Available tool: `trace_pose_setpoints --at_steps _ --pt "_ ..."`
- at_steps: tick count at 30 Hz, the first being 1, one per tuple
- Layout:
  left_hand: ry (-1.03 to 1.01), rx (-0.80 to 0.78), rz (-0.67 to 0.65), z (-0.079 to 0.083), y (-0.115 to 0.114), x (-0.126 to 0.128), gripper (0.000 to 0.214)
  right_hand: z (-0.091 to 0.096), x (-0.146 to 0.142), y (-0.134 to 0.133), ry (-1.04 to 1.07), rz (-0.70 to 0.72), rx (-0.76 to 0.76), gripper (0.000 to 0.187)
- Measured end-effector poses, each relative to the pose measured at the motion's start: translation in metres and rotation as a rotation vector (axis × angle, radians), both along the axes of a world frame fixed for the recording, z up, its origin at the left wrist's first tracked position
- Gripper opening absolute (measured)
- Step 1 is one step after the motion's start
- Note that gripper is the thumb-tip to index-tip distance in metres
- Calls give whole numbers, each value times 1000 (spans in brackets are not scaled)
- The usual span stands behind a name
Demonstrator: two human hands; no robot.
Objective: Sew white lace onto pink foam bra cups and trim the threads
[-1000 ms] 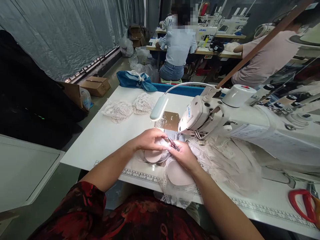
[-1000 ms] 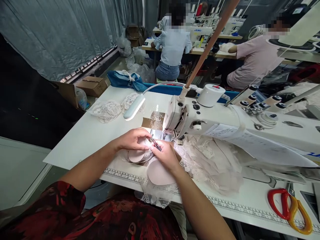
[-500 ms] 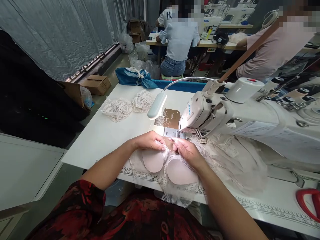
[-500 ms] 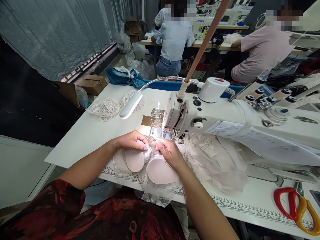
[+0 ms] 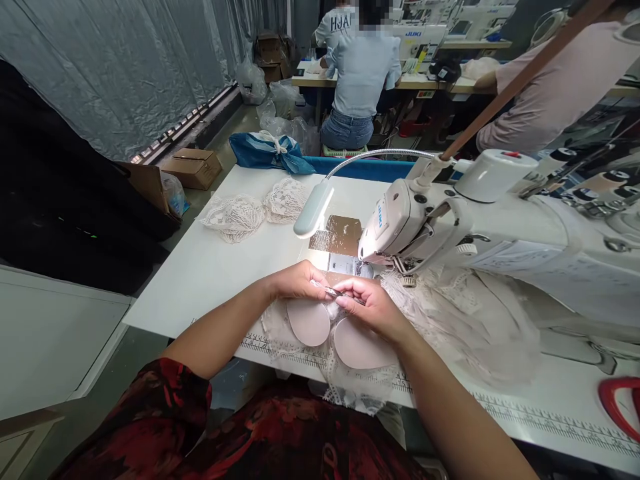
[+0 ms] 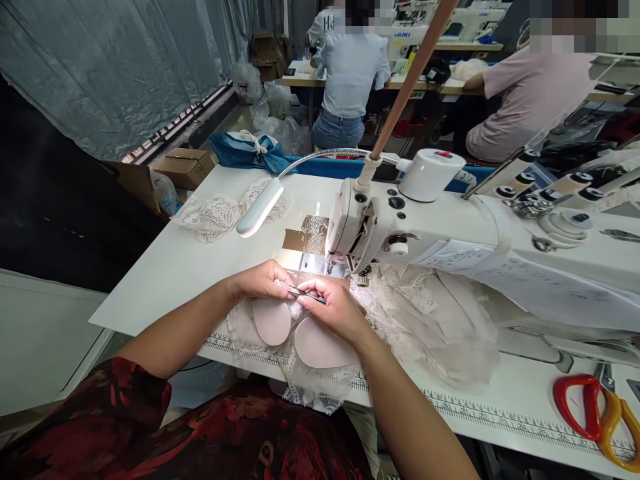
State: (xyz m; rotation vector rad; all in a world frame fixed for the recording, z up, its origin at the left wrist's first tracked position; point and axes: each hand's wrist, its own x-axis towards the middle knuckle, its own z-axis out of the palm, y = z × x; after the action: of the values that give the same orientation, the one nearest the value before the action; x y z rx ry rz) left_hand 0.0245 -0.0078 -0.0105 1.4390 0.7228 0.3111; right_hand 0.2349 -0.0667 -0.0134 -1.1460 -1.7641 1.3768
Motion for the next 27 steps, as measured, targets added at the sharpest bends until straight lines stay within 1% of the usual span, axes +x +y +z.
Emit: trace_pose_setpoints --at_steps 2,6,8,10,12,15,16,17,19,21,22,23,25,26,27 --pt "-11 6 -6 0 0 0 27 2 -2 -1 9 -5 10 24" --pt "23 28 1 1 0 0 29 2 -2 -1 -72 -67 66 21" --pt "48 33 17 3 -1 0 28 1 0 0 -73 -87 59 22" --pt "60 27 29 2 -1 1 26 -1 1 1 -25 -105 14 23" --pt "59 27 28 1 -1 2 27 -3 -1 1 50 -132 -64 27" --pt "14 48 -9 -2 -1 3 30 -4 -6 1 130 -135 -174 40" --pt "3 60 -33 -2 -1 2 30 -4 -8 1 113 -116 -187 41" --pt "6 77 -68 -1 0 0 30 -3 -10 1 69 -102 -179 38" --pt "63 132 -151 3 3 -7 26 -1 -9 1 -55 -113 -120 25" --pt "160 183 -211 9 6 -19 29 2 -6 1 -140 -155 -72 26" --pt "199 194 -218 11 9 -26 33 3 -3 1 -164 -152 -74 28" --pt "221 200 -204 14 10 -32 36 3 -1 0 -184 -122 -90 29" --pt "222 225 -128 17 13 -42 38 1 3 0 -197 -42 -129 31" --pt "203 243 -79 19 14 -44 38 0 3 0 -187 -25 -133 32" --pt "180 260 -35 19 14 -46 38 -2 3 0 -166 -36 -120 33"
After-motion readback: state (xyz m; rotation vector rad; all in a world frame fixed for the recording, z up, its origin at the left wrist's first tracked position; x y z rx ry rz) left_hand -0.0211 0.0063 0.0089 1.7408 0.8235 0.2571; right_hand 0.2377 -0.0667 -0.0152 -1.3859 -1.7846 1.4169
